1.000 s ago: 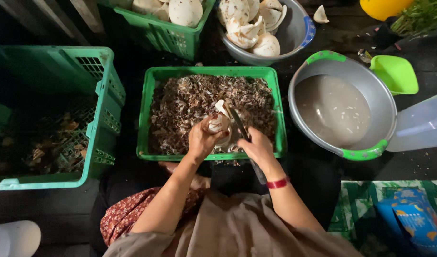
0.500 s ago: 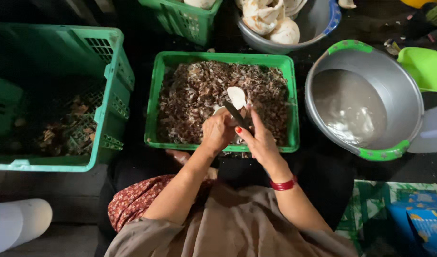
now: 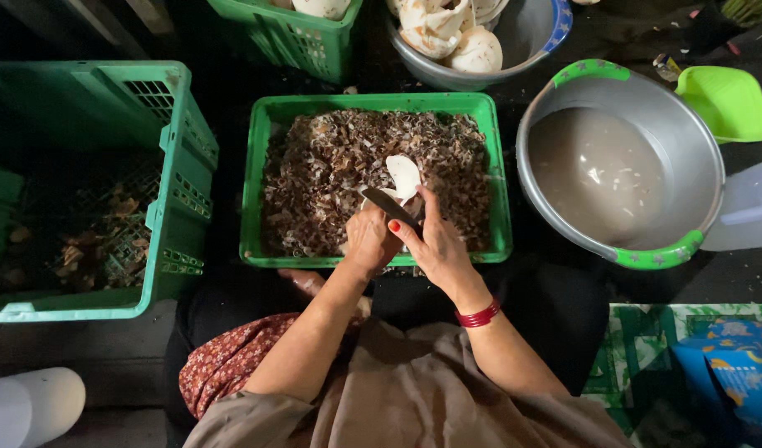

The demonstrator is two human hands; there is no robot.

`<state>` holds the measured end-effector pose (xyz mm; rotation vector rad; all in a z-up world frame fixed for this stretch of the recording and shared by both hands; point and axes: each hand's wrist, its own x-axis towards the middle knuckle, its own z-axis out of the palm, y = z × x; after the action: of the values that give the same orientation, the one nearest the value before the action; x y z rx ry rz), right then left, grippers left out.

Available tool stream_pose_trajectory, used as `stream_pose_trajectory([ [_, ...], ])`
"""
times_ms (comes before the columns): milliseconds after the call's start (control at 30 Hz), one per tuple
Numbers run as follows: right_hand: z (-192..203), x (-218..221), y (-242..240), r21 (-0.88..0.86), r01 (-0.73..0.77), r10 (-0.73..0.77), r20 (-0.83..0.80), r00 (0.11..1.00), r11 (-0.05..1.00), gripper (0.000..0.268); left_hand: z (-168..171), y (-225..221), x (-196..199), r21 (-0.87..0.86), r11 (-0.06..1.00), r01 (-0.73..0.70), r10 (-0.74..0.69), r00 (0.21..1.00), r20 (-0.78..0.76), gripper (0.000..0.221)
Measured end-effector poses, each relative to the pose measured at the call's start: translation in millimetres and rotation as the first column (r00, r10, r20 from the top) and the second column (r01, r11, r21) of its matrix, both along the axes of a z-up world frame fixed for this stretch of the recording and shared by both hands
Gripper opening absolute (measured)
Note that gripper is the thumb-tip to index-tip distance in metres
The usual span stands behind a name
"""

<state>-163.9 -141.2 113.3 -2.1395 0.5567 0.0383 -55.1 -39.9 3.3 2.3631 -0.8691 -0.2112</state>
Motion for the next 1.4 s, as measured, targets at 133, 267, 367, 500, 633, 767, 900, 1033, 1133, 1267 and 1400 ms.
stream_pose_trajectory([
  [133,-16.6,4.3,-2.3,-0.107,0.009,-0.01,-0.001,1.0,0.994,0.084,-18.5,-1.3,4.7,-0.031,0.999,-0.024,0.023,0.999,-0.031,0.026],
  [267,-10.2,3.9,3.2,-0.205,0.021,-0.015,0.034,0.999,0.979,0.079,6.7,2.4,1.1,0.071,0.997,0.02,-0.026,0.996,0.084,0.018],
  [367,-12.1,6.6,2.5,-0.227,0.028,-0.018,0.049,0.999,0.973,0.075,15.1,0.9,0.3,0.009,1.0,-0.015,0.014,0.998,0.056,0.02],
  [500,-21.7,11.3,-1.1,-0.252,0.045,-0.029,0.069,0.997,0.967,0.068,-8.3,-5.0,4.5,-0.029,0.996,-0.088,0.089,0.996,0.019,0.025],
  [633,-34.0,16.3,-13.0,-0.26,0.093,-0.073,0.085,0.994,0.961,0.064,-9.9,-6.0,-8.4,-0.001,0.998,0.067,-0.065,0.966,0.251,0.017],
  [767,3.3,-2.9,7.3,-0.081,0.022,-0.016,0.077,0.997,0.996,0.081,7.6,-2.8,-6.7,0.065,0.995,-0.076,0.061,0.977,0.202,0.018],
  [900,-1.5,-0.1,7.7,-0.125,0.053,-0.047,0.049,0.998,0.991,0.08,-10.7,-1.7,-7.1,0.093,0.995,-0.03,0.014,0.985,0.171,0.021],
  [1033,-26.6,6.5,-6.1,-0.193,0.033,-0.036,-0.013,0.999,0.981,0.064,5.6,-4.9,-8.8,0.009,0.999,0.031,-0.032,0.977,0.211,0.02],
  [1133,-20.3,1.5,-0.5,-0.106,0.035,-0.039,-0.031,0.999,0.994,0.075,7.0,-0.6,-4.9,0.061,0.998,-0.017,0.005,0.982,0.191,0.019],
  [1267,-9.2,4.4,0.9,-0.113,0.056,-0.052,0.044,0.998,0.992,0.072,-7.3,-3.2,-0.8,0.014,0.999,-0.048,0.047,0.995,0.093,0.017],
  [1400,-41.7,18.2,-19.4,-0.091,0.095,-0.092,0.036,0.995,0.991,0.079,11.3,-8.1,-10.7,0.001,1.0,0.029,-0.029,0.976,0.216,0.018],
])
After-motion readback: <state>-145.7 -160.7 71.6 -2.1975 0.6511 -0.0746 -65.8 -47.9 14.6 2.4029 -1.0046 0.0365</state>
